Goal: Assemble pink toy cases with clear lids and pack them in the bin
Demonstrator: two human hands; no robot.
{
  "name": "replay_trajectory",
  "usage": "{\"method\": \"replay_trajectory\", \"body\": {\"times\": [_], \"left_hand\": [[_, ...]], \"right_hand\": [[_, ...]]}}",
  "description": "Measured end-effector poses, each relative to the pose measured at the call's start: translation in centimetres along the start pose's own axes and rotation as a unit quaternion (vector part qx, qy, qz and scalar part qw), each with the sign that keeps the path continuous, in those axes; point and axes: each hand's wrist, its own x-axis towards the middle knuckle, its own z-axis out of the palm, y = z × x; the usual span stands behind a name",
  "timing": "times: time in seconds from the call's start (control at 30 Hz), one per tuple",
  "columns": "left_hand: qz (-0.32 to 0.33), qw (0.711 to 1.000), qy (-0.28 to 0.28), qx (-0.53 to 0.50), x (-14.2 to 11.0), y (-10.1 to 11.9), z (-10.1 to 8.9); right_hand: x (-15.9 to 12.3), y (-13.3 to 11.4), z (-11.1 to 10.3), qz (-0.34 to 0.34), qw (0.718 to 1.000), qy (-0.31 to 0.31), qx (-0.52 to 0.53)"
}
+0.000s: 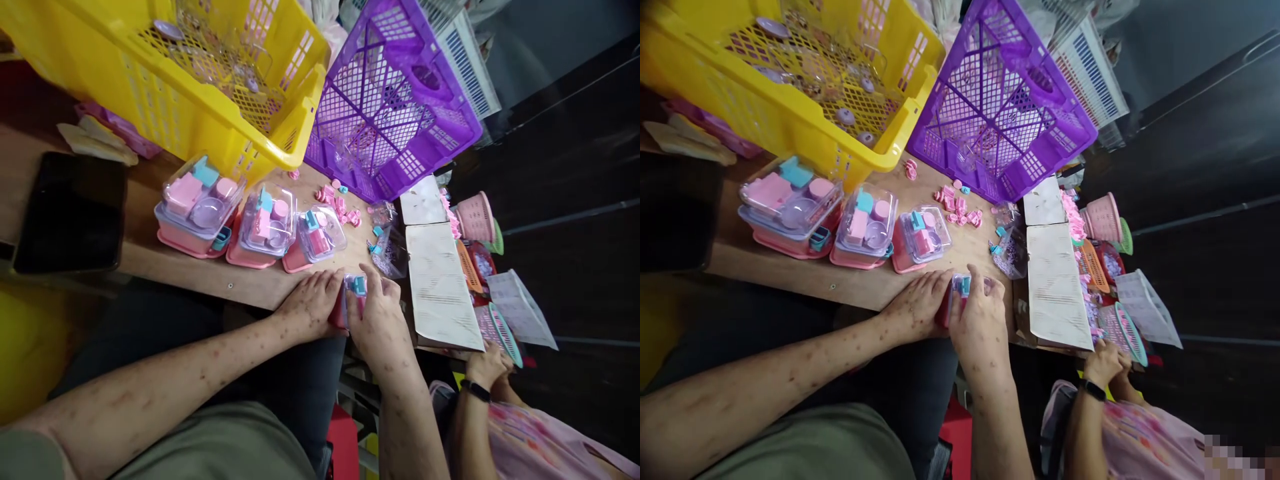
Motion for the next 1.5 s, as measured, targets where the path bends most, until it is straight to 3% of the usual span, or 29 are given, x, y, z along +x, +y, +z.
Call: {"method": "replay_trajectory", "body": {"times": [0.23,0.43,0.63,0.7,0.77,0.83,0.93,1.03,1.2,1.3,1.43,1.5], "left_hand": [[-0.004,1.000,-0.010,0.010,0.2,0.1,-0.6],[0.003,1.000,-0.028,-0.007,0.4,-0.1,-0.8],[-0.012,0.999,-0.038,-0.001,0.3,0.0,-1.0],[-0.011,0.999,-0.047,0.002,0.3,0.0,-1.0],[-0.008,0.999,-0.047,0.005,0.3,0.0,-1.0],[-0.004,0.999,-0.040,0.006,0.3,-0.1,-0.9],[-0.001,1.000,-0.031,0.004,0.4,0.0,-0.8],[-0.001,1.000,-0.030,-0.002,0.5,0.1,-0.9],[0.007,0.999,-0.027,0.021,0.5,0.2,-0.9],[0.012,0.999,-0.030,0.025,0.5,0.1,-0.9],[0.014,0.999,-0.027,0.015,0.5,0.1,-0.8],[0.014,1.000,-0.023,0.010,0.5,0.1,-0.7]], "right_hand": [[0.4,1.5,-0.4,0.001,0.999,-0.037,0.027],[2.1,4.0,-3.1,-0.078,0.980,-0.130,0.132],[5.0,4.3,-3.7,-0.118,0.972,-0.106,0.175],[6.2,5.0,-4.5,-0.140,0.963,-0.181,0.143],[7.2,5.9,-5.5,-0.167,0.933,-0.295,0.120],[7.5,6.5,-6.1,-0.195,0.909,-0.345,0.127],[6.1,6.3,-5.3,-0.256,0.926,-0.225,0.163],[4.0,5.4,-3.7,-0.261,0.942,-0.128,0.167],[2.6,3.8,-3.0,-0.195,0.963,-0.139,0.121],[2.0,3.3,-2.8,-0.120,0.982,-0.096,0.110],[0.4,3.9,-2.0,-0.002,0.973,-0.052,0.223],[-0.2,4.7,-1.6,-0.024,0.961,-0.061,0.270]]}}
